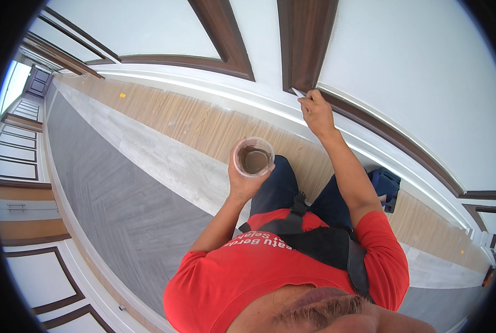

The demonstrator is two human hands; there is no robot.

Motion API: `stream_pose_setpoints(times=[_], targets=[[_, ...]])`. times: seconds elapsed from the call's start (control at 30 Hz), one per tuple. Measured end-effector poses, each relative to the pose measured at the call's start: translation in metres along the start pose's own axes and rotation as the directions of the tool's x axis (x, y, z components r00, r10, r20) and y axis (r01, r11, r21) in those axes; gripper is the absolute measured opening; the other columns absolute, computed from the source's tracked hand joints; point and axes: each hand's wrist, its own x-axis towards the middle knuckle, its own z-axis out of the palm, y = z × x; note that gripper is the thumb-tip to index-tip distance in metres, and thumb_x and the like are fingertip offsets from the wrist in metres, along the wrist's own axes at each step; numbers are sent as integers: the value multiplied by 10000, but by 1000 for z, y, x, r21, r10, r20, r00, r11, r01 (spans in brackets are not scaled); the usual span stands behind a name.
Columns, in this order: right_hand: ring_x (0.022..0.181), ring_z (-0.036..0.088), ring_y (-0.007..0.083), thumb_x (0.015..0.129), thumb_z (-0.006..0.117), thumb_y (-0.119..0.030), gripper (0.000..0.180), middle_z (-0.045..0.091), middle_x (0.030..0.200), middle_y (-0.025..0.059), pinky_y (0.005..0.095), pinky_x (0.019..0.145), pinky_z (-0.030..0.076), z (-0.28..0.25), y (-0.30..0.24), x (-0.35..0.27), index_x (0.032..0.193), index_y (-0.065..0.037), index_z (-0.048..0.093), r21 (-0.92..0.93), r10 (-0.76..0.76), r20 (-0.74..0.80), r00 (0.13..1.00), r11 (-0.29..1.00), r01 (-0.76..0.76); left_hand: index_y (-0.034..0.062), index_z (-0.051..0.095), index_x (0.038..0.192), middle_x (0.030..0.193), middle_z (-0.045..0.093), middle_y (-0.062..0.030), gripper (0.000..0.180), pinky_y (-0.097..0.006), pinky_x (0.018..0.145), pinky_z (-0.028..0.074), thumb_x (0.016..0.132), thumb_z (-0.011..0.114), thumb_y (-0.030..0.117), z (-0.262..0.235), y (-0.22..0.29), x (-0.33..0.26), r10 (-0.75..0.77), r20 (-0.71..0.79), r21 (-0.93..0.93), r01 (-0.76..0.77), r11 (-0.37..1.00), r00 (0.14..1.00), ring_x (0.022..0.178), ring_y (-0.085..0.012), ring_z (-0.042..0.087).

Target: The person applies a brown sealant along the junction of a white ceiling and dark wood trim using a small applicator. They repeatedly dip the applicator into a small plastic cup to reload the sealant while working along the trim line.

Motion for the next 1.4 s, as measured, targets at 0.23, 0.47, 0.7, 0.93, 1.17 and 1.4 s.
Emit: stream_pose_setpoints(times=[0.23,0.47,0.7,0.93,1.17,1.4], targets=[[812,656,310,847,715,-12,98,579,931,103,437,705,539,-3,-1,-1,924,-40,768,-6,9,-15,1000,1000,-9,3,388,1466,1314,587,-140,971,-383,1043,506,661,932,29,1,1,-1,-1,-8,-25,1,1000,1000,1219,-241,595],[781,655,289,816,730,29,138,586,915,102,405,692,540,-3,0,3,931,-36,771,-28,-16,-12,1000,999,16,1,392,1462,1313,591,-139,968,-382,1044,505,661,934,32,2,2,0,4,-8,-18,-4,1000,1000,1214,-241,599],[791,659,300,820,726,27,129,594,923,110,409,700,545,-3,0,4,927,-32,767,-18,-18,15,1000,1000,18,2,397,1459,1307,595,-139,964,-380,1042,506,659,935,34,1,1,-1,9,-10,-16,-9,1000,1000,1210,-240,601],[797,663,305,816,725,30,127,598,923,109,410,706,547,0,2,6,921,-30,764,-22,-10,15,1000,1000,11,6,398,1459,1305,594,-139,966,-380,1042,503,658,937,42,1,-1,0,19,-6,-9,-19,1000,1000,1214,-240,598],[797,665,312,815,724,33,115,606,930,108,412,705,549,-1,-1,7,904,-29,761,-18,-17,3,1000,1000,17,0,397,1462,1312,589,-141,958,-380,1048,494,670,933,49,2,2,-1,-4,-3,-16,4,1000,1000,1222,-244,593],[821,672,328,852,691,2,115,611,950,108,444,714,556,-3,-4,8,947,-34,744,-24,-16,-28,999,1000,15,-4,400,1464,1328,584,-146,950,-379,1058,480,676,929,41,4,5,-1,-12,2,-44,12,999,1000,1235,-251,588]])
